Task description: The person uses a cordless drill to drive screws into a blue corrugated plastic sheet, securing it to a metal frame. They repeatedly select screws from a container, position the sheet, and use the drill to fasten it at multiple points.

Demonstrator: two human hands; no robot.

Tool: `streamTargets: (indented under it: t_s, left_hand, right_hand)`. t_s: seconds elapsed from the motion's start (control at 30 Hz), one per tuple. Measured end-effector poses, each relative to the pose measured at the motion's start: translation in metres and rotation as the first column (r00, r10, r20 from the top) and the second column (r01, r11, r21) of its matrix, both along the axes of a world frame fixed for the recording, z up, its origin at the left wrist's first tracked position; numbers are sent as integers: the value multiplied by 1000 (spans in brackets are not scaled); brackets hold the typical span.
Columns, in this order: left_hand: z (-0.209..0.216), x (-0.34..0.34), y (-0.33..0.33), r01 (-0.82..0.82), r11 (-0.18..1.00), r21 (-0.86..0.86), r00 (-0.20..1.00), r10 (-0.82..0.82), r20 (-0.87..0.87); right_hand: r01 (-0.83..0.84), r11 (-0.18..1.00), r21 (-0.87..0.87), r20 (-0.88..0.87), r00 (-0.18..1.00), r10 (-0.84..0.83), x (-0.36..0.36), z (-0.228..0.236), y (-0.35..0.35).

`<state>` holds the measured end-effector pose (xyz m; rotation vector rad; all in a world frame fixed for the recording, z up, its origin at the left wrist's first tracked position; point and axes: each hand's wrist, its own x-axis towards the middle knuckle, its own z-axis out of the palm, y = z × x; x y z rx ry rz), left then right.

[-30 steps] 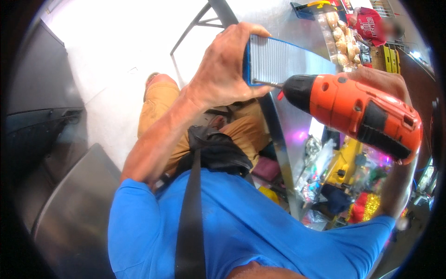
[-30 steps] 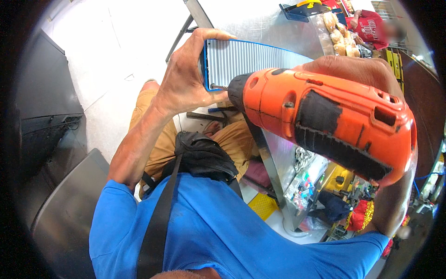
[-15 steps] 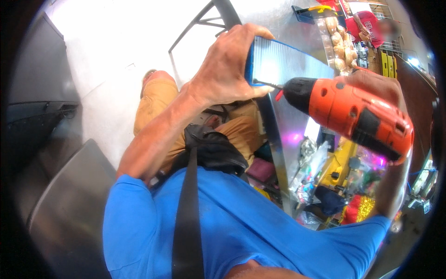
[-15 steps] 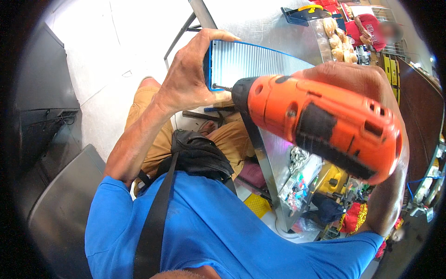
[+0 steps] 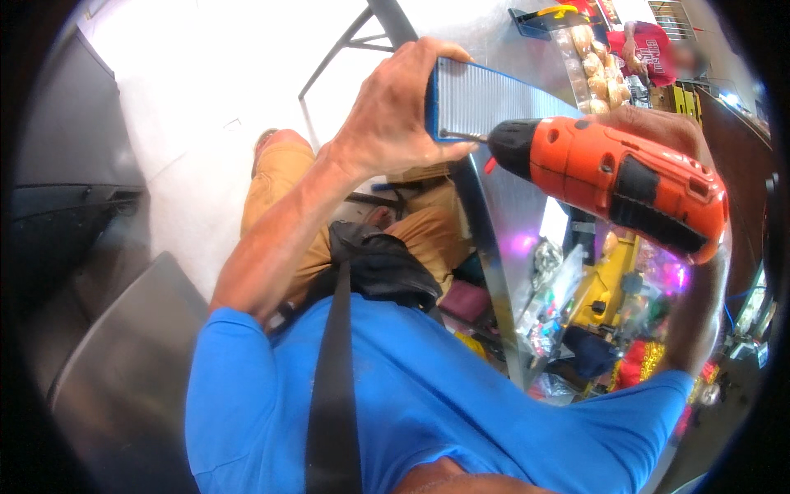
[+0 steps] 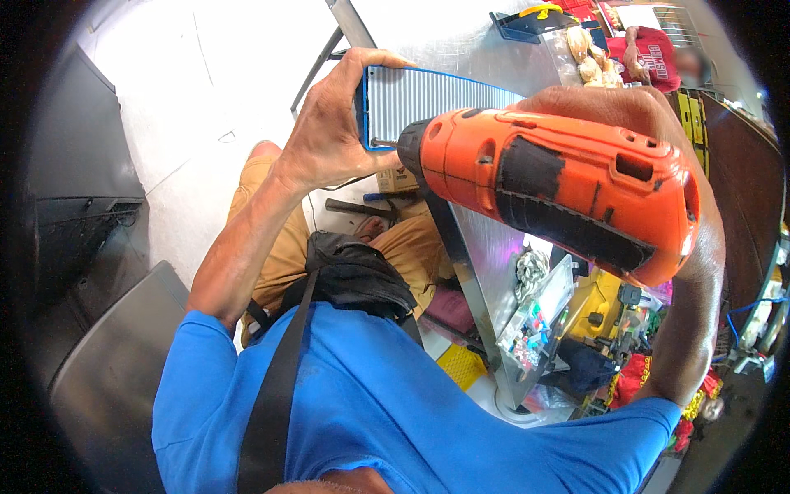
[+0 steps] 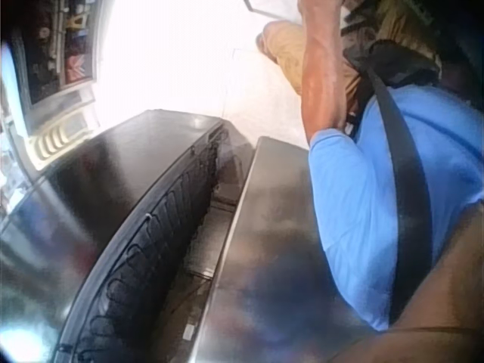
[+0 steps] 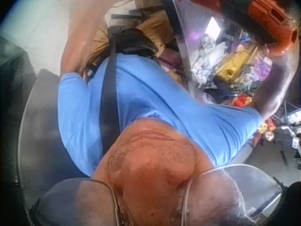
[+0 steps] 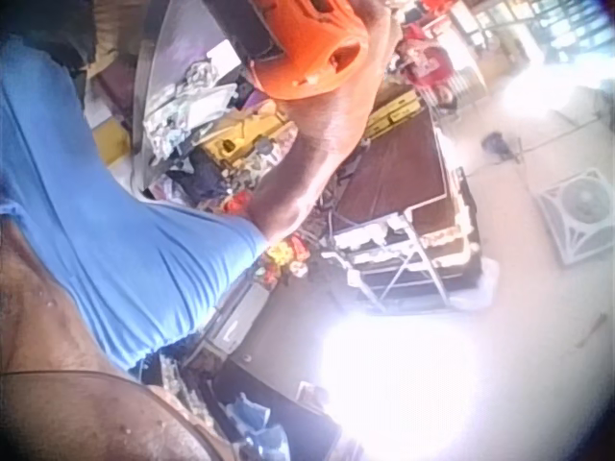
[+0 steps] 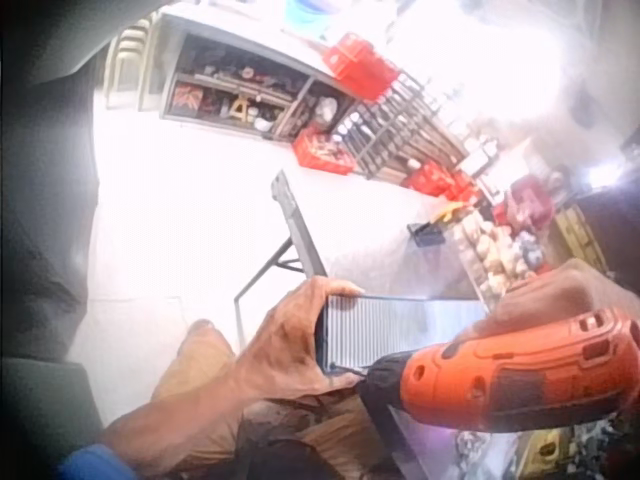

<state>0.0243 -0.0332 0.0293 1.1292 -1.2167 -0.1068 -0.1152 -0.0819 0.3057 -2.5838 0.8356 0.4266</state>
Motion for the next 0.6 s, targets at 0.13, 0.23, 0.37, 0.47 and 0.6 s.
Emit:
streamTargets:
  t_s: [0.13,0.23,0.37,0.47,0.6]
  left_hand:
    - [-1,-1,0,10,1000,3,1000,-10,3]
    - [-2,-2,1,-14,1000,-13,999,14,42]
    - [-4,0,1,-2,1000,-17,999,2,35]
    - [-3,2,0,25,1000,-2,1000,-25,-3]
    - [-3,9,-5,36,999,-10,999,-36,-30]
  right_hand:
    - [-35,999,-15,2,999,35,-1,-2,-1]
    - [-47,999,-22,2,999,47,-1,-3,0]
    - [-69,997,-34,10,998,69,-1,-6,-1]
    - [-81,995,-52,22,996,82,-4,-8,-2]
    - [-70,993,-95,91,993,78,-17,-10,-4]
